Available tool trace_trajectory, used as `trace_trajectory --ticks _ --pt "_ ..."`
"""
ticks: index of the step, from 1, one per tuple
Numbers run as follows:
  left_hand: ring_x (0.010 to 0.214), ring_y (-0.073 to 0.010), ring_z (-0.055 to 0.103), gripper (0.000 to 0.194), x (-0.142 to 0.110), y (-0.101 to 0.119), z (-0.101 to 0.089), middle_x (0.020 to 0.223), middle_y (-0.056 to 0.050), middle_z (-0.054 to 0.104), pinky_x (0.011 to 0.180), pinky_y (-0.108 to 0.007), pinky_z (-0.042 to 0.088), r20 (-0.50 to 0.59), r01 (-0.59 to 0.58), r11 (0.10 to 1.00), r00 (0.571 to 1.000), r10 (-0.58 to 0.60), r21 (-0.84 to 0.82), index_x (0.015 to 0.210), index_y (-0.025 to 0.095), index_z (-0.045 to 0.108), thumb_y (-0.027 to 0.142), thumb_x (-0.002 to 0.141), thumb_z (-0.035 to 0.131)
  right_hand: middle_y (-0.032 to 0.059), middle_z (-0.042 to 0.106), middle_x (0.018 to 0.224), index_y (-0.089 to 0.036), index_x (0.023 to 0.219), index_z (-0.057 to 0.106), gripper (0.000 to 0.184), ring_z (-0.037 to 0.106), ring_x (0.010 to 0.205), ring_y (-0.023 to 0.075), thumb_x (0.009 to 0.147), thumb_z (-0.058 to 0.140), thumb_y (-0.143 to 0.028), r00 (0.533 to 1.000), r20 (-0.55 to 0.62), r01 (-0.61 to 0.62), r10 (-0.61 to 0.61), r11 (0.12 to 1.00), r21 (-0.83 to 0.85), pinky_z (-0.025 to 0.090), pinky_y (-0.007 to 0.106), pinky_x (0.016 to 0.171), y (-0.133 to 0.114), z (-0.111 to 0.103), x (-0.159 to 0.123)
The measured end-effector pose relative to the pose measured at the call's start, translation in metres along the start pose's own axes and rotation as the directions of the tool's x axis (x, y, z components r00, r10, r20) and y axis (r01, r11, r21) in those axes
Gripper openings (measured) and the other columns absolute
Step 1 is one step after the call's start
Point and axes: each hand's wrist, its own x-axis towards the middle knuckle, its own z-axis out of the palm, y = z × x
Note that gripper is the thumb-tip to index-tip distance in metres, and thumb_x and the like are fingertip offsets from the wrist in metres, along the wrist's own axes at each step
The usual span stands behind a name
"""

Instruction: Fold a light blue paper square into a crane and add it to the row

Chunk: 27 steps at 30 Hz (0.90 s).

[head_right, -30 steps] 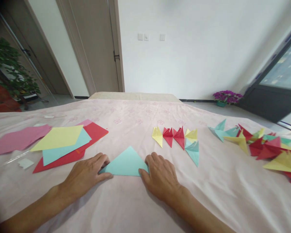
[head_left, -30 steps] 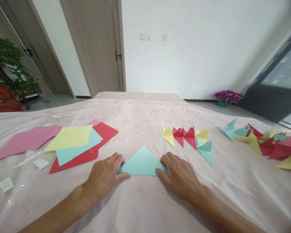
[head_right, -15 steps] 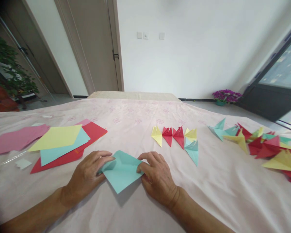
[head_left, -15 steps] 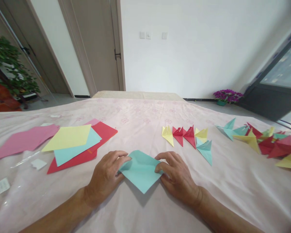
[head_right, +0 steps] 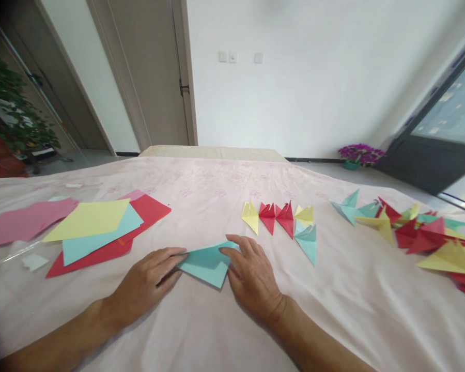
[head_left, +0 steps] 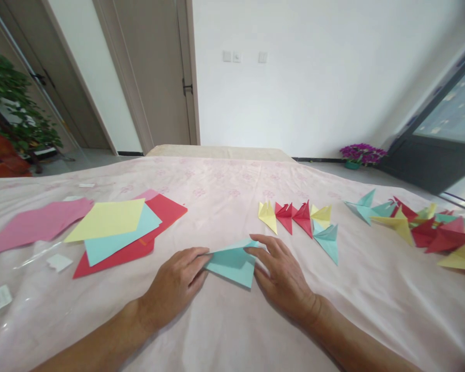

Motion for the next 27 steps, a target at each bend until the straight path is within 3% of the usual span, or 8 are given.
trace_trajectory --ticks 4,7,13,21,27 --pt "0.106 -0.0226 0.064 0.023 0.0009 -0.0001 -0.0004 0.118 -0.007 0.067 0.093 -0.042 0.054 0.001 0.040 0.999 0.999 -0.040 0.018 0.110 0.020 0.065 0.017 0.089 0.055 0.0097 0.057 0.124 -0.022 0.105 0.063 0.027 0.053 0.111 0.0267 0.085 0.051 -0.008 0.996 0.073 -0.053 0.054 0.998 -0.015 0.046 0.045 0.093 0.0029 0.0017 0.0024" --pt "0.109 -0.0238 0.063 0.031 0.0006 -0.0010 0.0000 0.122 -0.009 0.066 0.095 -0.043 0.053 0.006 0.068 0.997 0.998 -0.069 0.048 0.119 0.019 0.061 0.017 0.088 0.056 0.0089 0.061 0.114 -0.021 0.103 0.063 0.023 0.055 0.104 0.0255 0.088 0.051 -0.011 0.992 0.103 -0.070 0.070 0.998 -0.012 0.047 0.044 0.091 0.0034 0.0017 0.0046" --pt "0.114 -0.0246 0.061 0.035 0.0003 -0.0033 0.0016 0.127 -0.009 0.063 0.096 -0.043 0.053 0.017 0.086 0.995 0.996 -0.087 0.059 0.123 0.020 0.060 0.020 0.089 0.055 0.0084 0.061 0.111 -0.023 0.115 0.062 0.038 0.054 0.101 0.0251 0.082 0.054 -0.007 0.998 0.054 -0.036 0.037 0.999 -0.026 0.047 0.043 0.088 0.0019 0.0018 0.0028" --pt "0.098 -0.0197 0.067 0.039 -0.0008 -0.0032 0.0008 0.109 -0.008 0.069 0.084 -0.031 0.057 -0.046 0.048 0.998 0.998 -0.050 -0.047 0.129 0.022 0.057 0.017 0.091 0.050 0.0105 0.054 0.127 -0.022 0.132 0.053 0.058 0.048 0.115 0.0263 0.077 0.053 -0.002 0.998 -0.059 -0.004 0.004 1.000 -0.012 0.044 0.046 0.099 0.0039 0.0034 0.0003" --pt "0.089 -0.0175 0.068 0.038 -0.0021 -0.0017 0.0000 0.100 -0.008 0.068 0.079 -0.028 0.056 -0.048 -0.032 0.997 0.998 0.029 -0.066 0.129 0.022 0.057 0.016 0.091 0.051 0.0088 0.045 0.141 -0.025 0.121 0.062 0.066 0.043 0.125 0.0285 0.064 0.049 0.004 0.999 -0.050 0.010 -0.011 1.000 -0.012 0.042 0.049 0.101 0.0031 0.0009 0.0003"
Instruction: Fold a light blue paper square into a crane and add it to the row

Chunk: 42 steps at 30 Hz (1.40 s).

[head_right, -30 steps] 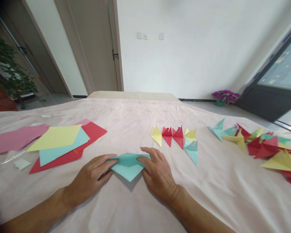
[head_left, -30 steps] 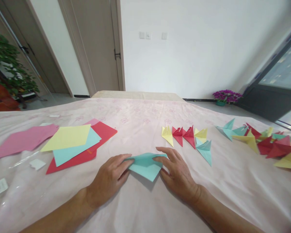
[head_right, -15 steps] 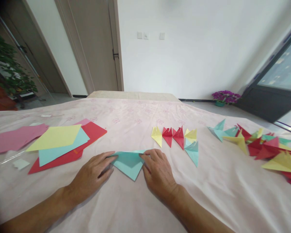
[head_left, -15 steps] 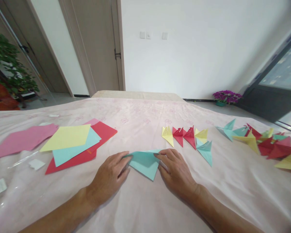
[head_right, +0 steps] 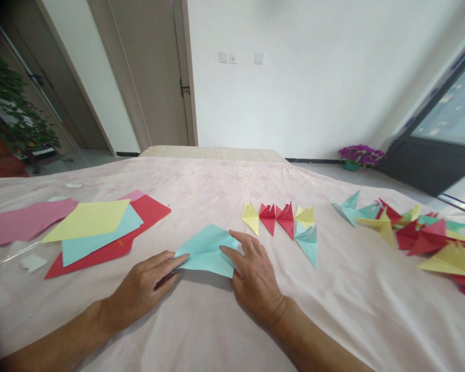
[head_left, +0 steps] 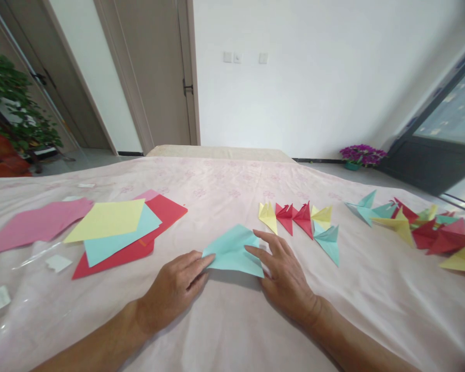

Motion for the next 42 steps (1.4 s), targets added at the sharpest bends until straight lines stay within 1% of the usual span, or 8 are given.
trace_trajectory --ticks 10,17,21,25,29,34,38,42 --pt "0.085 -0.0176 0.067 0.040 -0.001 0.000 -0.002 0.098 -0.007 0.067 0.076 -0.028 0.056 0.011 -0.030 0.999 0.999 0.030 -0.035 0.128 0.020 0.057 0.015 0.088 0.055 0.0073 0.065 0.118 -0.024 0.106 0.071 0.064 0.055 0.112 0.0259 0.055 0.044 0.004 0.991 0.122 0.051 -0.063 0.994 0.096 0.048 0.047 0.096 0.002 0.001 -0.002" --pt "0.095 -0.0169 0.064 0.066 -0.001 -0.002 -0.001 0.109 -0.006 0.064 0.082 -0.029 0.056 0.056 -0.034 0.993 0.998 0.040 -0.111 0.137 0.025 0.048 -0.004 0.078 0.045 0.0079 0.066 0.123 -0.021 0.107 0.071 0.067 0.060 0.114 0.0233 0.053 0.040 0.004 0.985 0.174 -0.026 -0.002 0.987 0.161 0.049 0.042 0.100 0.007 0.005 -0.006" --pt "0.097 -0.0157 0.063 0.062 -0.001 -0.004 0.002 0.111 -0.007 0.060 0.080 -0.027 0.056 0.064 -0.026 0.992 0.997 0.034 -0.125 0.138 0.025 0.047 -0.004 0.084 0.039 0.0078 0.066 0.122 -0.021 0.104 0.070 0.066 0.061 0.115 0.0224 0.052 0.040 0.004 0.985 0.174 -0.030 -0.004 0.981 0.190 0.048 0.042 0.102 0.005 0.002 -0.004" --pt "0.101 -0.0157 0.063 0.055 0.000 -0.002 0.002 0.116 -0.010 0.057 0.080 -0.026 0.057 -0.001 -0.005 0.997 1.000 0.005 -0.080 0.133 0.024 0.052 -0.003 0.087 0.039 0.0082 0.065 0.124 -0.020 0.101 0.068 0.061 0.059 0.118 0.0224 0.050 0.040 0.002 0.984 0.174 0.001 -0.043 0.972 0.235 0.046 0.043 0.105 0.002 -0.001 -0.004" --pt "0.116 -0.0234 0.058 0.044 0.003 0.003 -0.003 0.133 -0.012 0.051 0.089 -0.037 0.057 -0.060 -0.043 0.998 0.997 0.046 0.046 0.119 0.025 0.065 0.001 0.084 0.051 0.0083 0.066 0.122 -0.020 0.099 0.065 0.058 0.058 0.119 0.0231 0.050 0.042 0.000 0.984 0.160 0.034 -0.075 0.969 0.244 0.042 0.045 0.108 0.000 -0.002 -0.003" --pt "0.136 -0.0333 0.040 0.031 0.007 0.011 -0.011 0.142 -0.012 0.049 0.102 -0.054 0.047 -0.079 -0.131 0.972 0.986 0.149 0.194 0.100 0.025 0.071 0.003 0.083 0.057 0.0069 0.069 0.118 -0.022 0.098 0.063 0.055 0.061 0.115 0.0233 0.052 0.042 0.000 0.984 0.144 0.067 -0.106 0.965 0.254 0.040 0.048 0.109 -0.002 -0.003 -0.002" --pt "0.141 -0.0357 0.032 0.034 0.008 0.012 -0.014 0.148 -0.012 0.044 0.104 -0.060 0.041 -0.064 -0.128 0.969 0.987 0.144 0.212 0.099 0.024 0.071 0.000 0.083 0.054 0.0061 0.069 0.118 -0.022 0.098 0.063 0.053 0.061 0.115 0.0232 0.055 0.044 0.001 0.984 0.149 0.060 -0.101 0.964 0.257 0.039 0.048 0.110 0.000 -0.002 -0.003" --pt "0.142 -0.0373 0.029 0.024 0.007 0.012 -0.013 0.150 -0.013 0.043 0.105 -0.062 0.039 -0.057 -0.110 0.970 0.990 0.125 0.219 0.096 0.023 0.072 0.006 0.084 0.059 0.0049 0.070 0.114 -0.023 0.101 0.063 0.051 0.061 0.115 0.0231 0.059 0.046 0.002 0.984 0.145 0.068 -0.107 0.966 0.250 0.039 0.047 0.110 0.001 0.000 -0.004"
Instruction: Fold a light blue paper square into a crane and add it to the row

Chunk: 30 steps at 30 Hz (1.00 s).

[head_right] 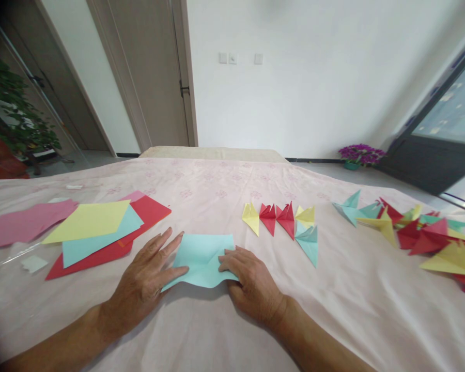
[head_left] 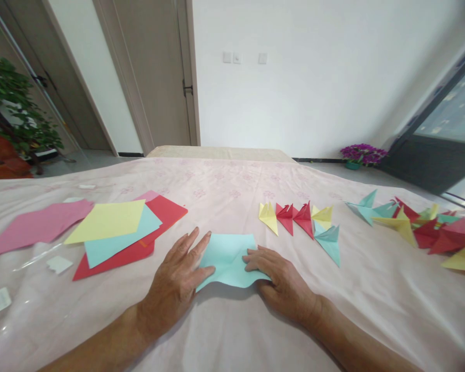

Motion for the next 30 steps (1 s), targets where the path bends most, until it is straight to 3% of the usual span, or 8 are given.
trace_trajectory --ticks 5,9,13,16,20,30 --pt "0.143 -0.0365 0.029 0.016 -0.001 -0.002 0.004 0.152 -0.010 0.040 0.105 -0.063 0.039 -0.023 0.051 0.999 0.998 -0.051 -0.017 0.094 0.024 0.072 0.014 0.085 0.064 0.0039 0.072 0.107 -0.024 0.109 0.061 0.037 0.065 0.109 0.0205 0.079 0.051 -0.004 1.000 -0.009 0.011 -0.011 1.000 -0.011 0.042 0.043 0.108 -0.002 -0.001 0.003" --pt "0.141 -0.0366 0.032 0.009 -0.001 -0.005 0.005 0.148 -0.012 0.046 0.106 -0.064 0.038 -0.050 0.055 0.998 0.997 -0.056 -0.036 0.084 0.022 0.072 0.019 0.087 0.063 0.0056 0.072 0.108 -0.024 0.110 0.062 0.030 0.065 0.106 0.0213 0.088 0.048 -0.009 0.999 -0.032 -0.011 0.010 0.999 -0.036 0.047 0.041 0.102 -0.002 -0.002 0.004" --pt "0.137 -0.0328 0.041 0.012 -0.001 -0.009 0.007 0.129 -0.011 0.063 0.103 -0.055 0.045 -0.034 0.027 0.995 0.999 -0.031 -0.099 0.082 0.020 0.071 0.023 0.089 0.062 0.0061 0.071 0.107 -0.023 0.109 0.063 0.025 0.065 0.102 0.0215 0.092 0.048 -0.013 0.999 -0.033 -0.031 0.030 0.999 -0.041 0.049 0.039 0.096 0.000 -0.002 0.004" --pt "0.124 -0.0280 0.055 0.011 -0.003 -0.013 0.012 0.114 -0.009 0.071 0.098 -0.048 0.052 -0.001 0.046 0.986 0.999 -0.047 -0.162 0.093 0.019 0.070 0.024 0.090 0.060 0.0056 0.071 0.103 -0.023 0.106 0.064 0.021 0.065 0.098 0.0212 0.093 0.049 -0.015 0.999 -0.016 -0.046 0.046 0.998 -0.036 0.048 0.038 0.094 0.000 -0.002 0.004" --pt "0.108 -0.0242 0.066 0.020 -0.006 -0.016 0.018 0.105 -0.008 0.074 0.093 -0.043 0.055 0.024 0.120 0.972 0.993 -0.117 -0.202 0.108 0.018 0.067 0.027 0.091 0.059 0.0054 0.071 0.097 -0.023 0.098 0.064 0.019 0.065 0.096 0.0209 0.096 0.046 -0.017 0.997 -0.012 -0.077 0.076 0.997 -0.031 0.048 0.037 0.092 0.000 -0.002 0.006" --pt "0.095 -0.0210 0.071 0.016 -0.008 -0.015 0.021 0.099 -0.005 0.076 0.086 -0.036 0.058 0.032 0.160 0.953 0.987 -0.157 -0.256 0.103 0.021 0.068 0.024 0.089 0.061 0.0058 0.069 0.089 -0.021 0.093 0.063 0.025 0.063 0.092 0.0203 0.100 0.039 -0.024 0.997 0.018 -0.069 0.069 0.997 -0.037 0.047 0.035 0.088 0.000 -0.004 0.006"
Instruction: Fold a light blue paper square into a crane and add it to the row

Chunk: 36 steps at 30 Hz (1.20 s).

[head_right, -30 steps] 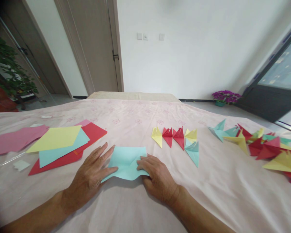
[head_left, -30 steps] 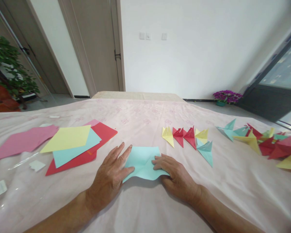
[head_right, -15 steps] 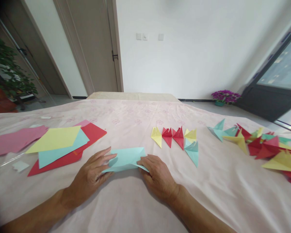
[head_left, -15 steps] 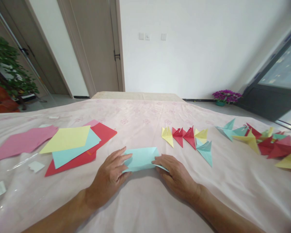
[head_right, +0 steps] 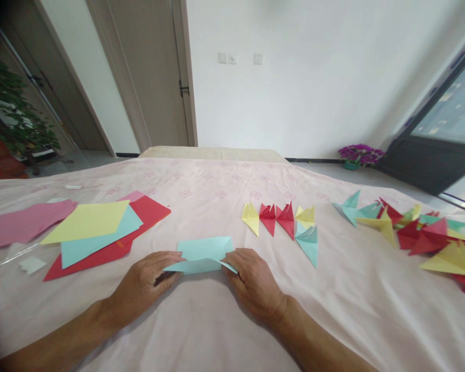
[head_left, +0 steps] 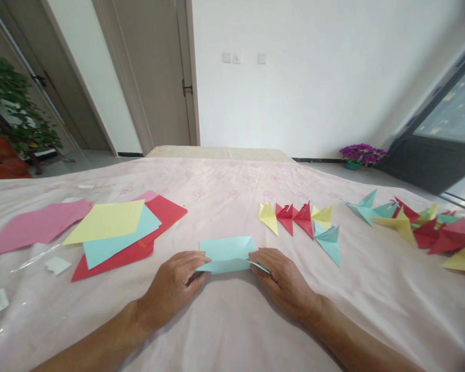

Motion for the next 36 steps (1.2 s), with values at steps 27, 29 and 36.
trace_trajectory --ticks 27,29,36 --pt "0.087 -0.0205 0.072 0.020 0.0025 0.0033 -0.0045 0.092 -0.006 0.076 0.080 -0.033 0.058 -0.019 0.032 0.999 0.999 -0.032 0.012 0.087 0.018 0.070 0.026 0.093 0.053 0.0057 0.068 0.106 -0.023 0.101 0.064 0.014 0.060 0.100 0.0213 0.090 0.058 -0.018 0.999 -0.027 0.033 -0.033 0.999 0.016 0.046 0.038 0.090 0.0015 0.0057 0.0010" --pt "0.087 -0.0202 0.072 0.017 0.0022 0.0026 -0.0041 0.092 -0.005 0.076 0.081 -0.033 0.058 -0.022 0.030 1.000 0.999 -0.030 0.002 0.090 0.018 0.070 0.026 0.093 0.054 0.0048 0.067 0.108 -0.024 0.098 0.065 0.013 0.060 0.102 0.0204 0.089 0.059 -0.016 0.999 -0.029 0.032 -0.032 0.999 0.019 0.046 0.037 0.091 0.0042 0.0077 0.0005" --pt "0.087 -0.0173 0.071 0.011 0.0002 0.0014 -0.0043 0.093 -0.003 0.076 0.080 -0.029 0.058 -0.009 0.008 0.997 1.000 -0.008 -0.072 0.097 0.021 0.068 0.023 0.090 0.059 0.0050 0.069 0.107 -0.024 0.097 0.066 0.014 0.061 0.100 0.0205 0.091 0.057 -0.016 0.999 -0.034 0.032 -0.031 0.999 0.032 0.048 0.037 0.090 0.0075 0.0080 -0.0029"
